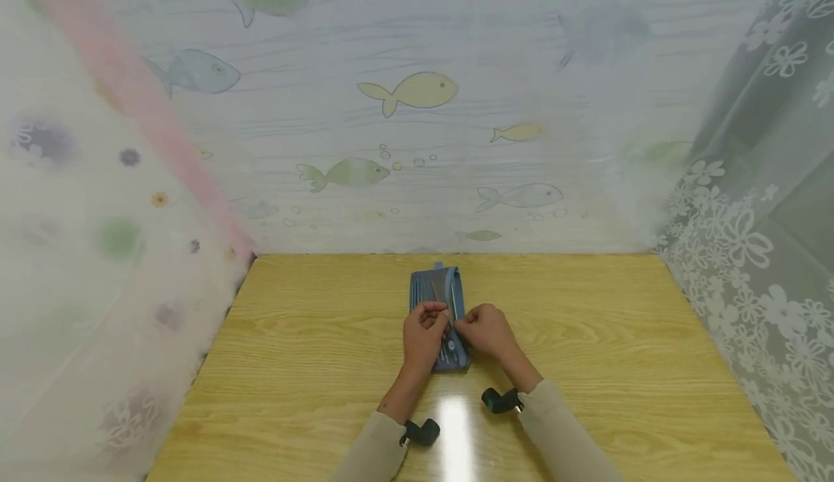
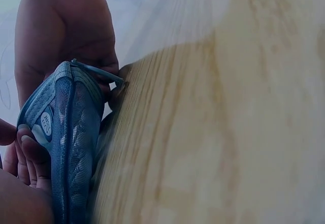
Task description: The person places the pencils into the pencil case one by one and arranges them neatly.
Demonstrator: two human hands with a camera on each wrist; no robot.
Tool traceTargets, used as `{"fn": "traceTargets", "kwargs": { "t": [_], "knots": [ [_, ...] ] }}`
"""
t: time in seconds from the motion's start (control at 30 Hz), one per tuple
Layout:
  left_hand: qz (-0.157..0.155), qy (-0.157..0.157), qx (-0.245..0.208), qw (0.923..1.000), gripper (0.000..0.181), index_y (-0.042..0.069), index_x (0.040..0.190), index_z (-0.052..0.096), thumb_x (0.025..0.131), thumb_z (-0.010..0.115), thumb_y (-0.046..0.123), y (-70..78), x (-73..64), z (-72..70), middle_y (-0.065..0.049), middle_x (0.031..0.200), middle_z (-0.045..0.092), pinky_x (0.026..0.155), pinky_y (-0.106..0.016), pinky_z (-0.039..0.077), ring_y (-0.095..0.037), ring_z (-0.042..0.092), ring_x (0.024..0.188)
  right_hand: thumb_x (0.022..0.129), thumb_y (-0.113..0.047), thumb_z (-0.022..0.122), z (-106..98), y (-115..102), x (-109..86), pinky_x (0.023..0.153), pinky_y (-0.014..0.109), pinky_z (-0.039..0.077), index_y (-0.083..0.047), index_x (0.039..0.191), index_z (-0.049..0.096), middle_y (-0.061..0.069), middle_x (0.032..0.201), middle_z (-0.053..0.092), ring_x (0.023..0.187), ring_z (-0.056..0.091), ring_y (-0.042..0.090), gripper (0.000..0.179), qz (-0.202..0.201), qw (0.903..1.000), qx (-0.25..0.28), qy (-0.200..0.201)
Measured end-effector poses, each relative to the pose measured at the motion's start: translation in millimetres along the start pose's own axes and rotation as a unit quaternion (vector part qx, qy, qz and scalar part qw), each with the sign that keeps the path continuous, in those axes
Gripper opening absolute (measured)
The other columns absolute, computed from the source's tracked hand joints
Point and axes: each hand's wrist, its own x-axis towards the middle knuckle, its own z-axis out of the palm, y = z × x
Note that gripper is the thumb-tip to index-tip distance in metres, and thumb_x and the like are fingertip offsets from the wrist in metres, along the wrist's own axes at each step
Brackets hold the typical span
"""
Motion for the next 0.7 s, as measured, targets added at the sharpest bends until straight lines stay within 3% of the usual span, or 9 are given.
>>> {"fn": "traceTargets", "kwargs": {
  "t": [0.1, 0.23, 0.7],
  "knots": [
    [-0.001, 0.0, -0.001, 1.0, 0.011, -0.003, 0.105, 0.072, 0.095, 0.072, 0.001, 0.7, -1.0, 0.4, -0.005, 0.085, 0.066, 0.058, -0.02, 0.05, -0.012, 0.062, 0.066, 0.089, -0.019, 0.069, -1.0, -1.4, 0.5, 0.047, 0.025, 0.026, -0.019, 0.05, 0.048, -0.01, 0.046, 0.035, 0.044, 0.03, 0.008, 0.045, -0.003, 0.9999, 0.007, -0.009],
    [-0.006, -0.001, -0.001, 1.0, 0.011, -0.003, 0.106, 0.072, 0.096, 0.071, 0.002, 2.8, -1.0, 0.3, -0.004, 0.086, 0.067, 0.058, -0.02, 0.05, -0.011, 0.062, 0.067, 0.088, -0.019, 0.069, -3.0, -3.2, 0.5, 0.048, 0.025, 0.024, -0.019, 0.05, 0.044, -0.011, 0.046, 0.033, 0.045, 0.028, 0.008, 0.046, -0.004, 0.9999, 0.011, -0.013],
    [-0.004, 0.001, -0.005, 1.0, 0.012, -0.005, 0.106, 0.072, 0.095, 0.072, 0.0, 6.4, -2.3, 1.3, -0.01, 0.086, 0.068, 0.058, -0.02, 0.051, -0.011, 0.063, 0.066, 0.092, -0.015, 0.071, -6.3, 0.4, 1.0, 0.054, 0.026, 0.038, -0.008, 0.066, 0.07, -0.007, 0.057, 0.056, 0.052, 0.046, 0.01, 0.027, -0.005, 0.9989, 0.022, -0.041]
  ]
}}
